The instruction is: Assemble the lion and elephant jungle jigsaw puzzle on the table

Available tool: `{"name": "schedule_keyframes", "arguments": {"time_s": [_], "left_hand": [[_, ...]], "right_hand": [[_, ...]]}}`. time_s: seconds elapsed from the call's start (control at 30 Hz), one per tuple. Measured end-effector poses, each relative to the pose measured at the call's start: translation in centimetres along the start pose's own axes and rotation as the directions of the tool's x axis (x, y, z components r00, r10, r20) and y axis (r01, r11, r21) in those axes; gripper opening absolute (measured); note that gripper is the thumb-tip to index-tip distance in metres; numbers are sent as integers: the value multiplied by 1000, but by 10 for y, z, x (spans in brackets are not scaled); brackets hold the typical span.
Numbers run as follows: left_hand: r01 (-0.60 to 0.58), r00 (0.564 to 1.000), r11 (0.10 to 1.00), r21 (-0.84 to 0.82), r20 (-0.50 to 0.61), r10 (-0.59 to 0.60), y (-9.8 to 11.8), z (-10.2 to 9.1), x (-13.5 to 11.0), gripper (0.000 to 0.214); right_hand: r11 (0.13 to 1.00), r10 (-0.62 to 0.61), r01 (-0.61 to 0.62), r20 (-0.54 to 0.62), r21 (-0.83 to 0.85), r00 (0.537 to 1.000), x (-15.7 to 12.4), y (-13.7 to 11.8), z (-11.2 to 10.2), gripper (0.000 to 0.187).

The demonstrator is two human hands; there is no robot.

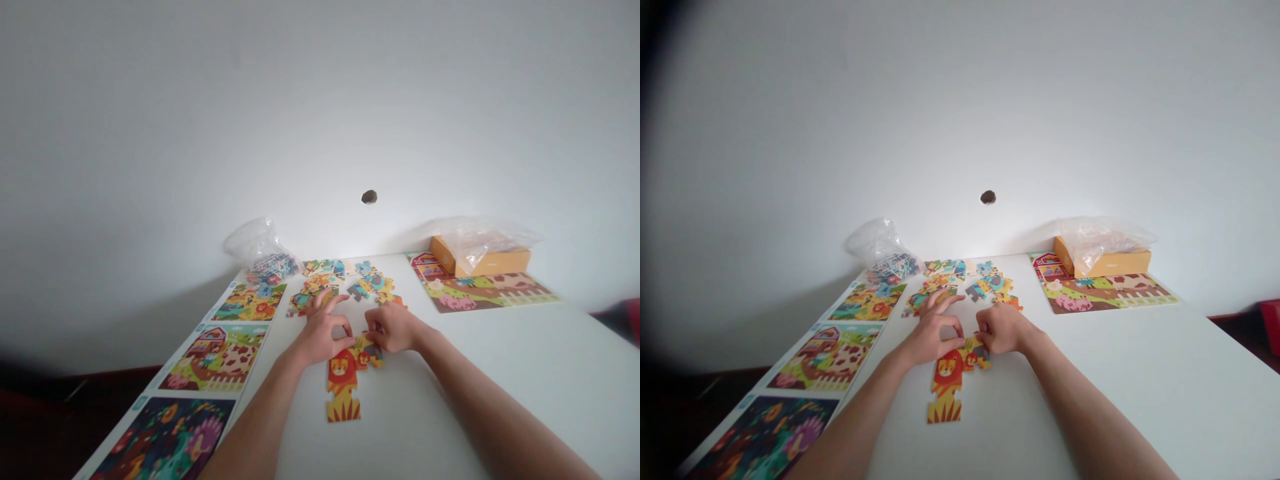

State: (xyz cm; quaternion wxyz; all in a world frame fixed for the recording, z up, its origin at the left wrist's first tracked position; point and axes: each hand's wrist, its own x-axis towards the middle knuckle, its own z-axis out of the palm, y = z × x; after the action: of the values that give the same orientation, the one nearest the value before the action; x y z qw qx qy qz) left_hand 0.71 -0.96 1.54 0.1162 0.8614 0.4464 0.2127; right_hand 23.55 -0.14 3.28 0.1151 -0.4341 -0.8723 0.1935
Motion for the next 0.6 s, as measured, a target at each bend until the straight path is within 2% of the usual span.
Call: {"name": "schedule_keyframes", "arguments": {"time_s": [0.47, 0.6], "left_hand": [[-3, 1000, 1000, -4, -5, 3, 0, 0, 0, 3], [0, 1000, 1000, 7, -19, 1, 1, -1, 0, 8]], "right_hand": [[1000, 27, -27, 1, 0, 1000, 0, -4, 0, 9], [1000, 11, -11, -15, 19, 1000, -1, -7, -1, 13]]}}
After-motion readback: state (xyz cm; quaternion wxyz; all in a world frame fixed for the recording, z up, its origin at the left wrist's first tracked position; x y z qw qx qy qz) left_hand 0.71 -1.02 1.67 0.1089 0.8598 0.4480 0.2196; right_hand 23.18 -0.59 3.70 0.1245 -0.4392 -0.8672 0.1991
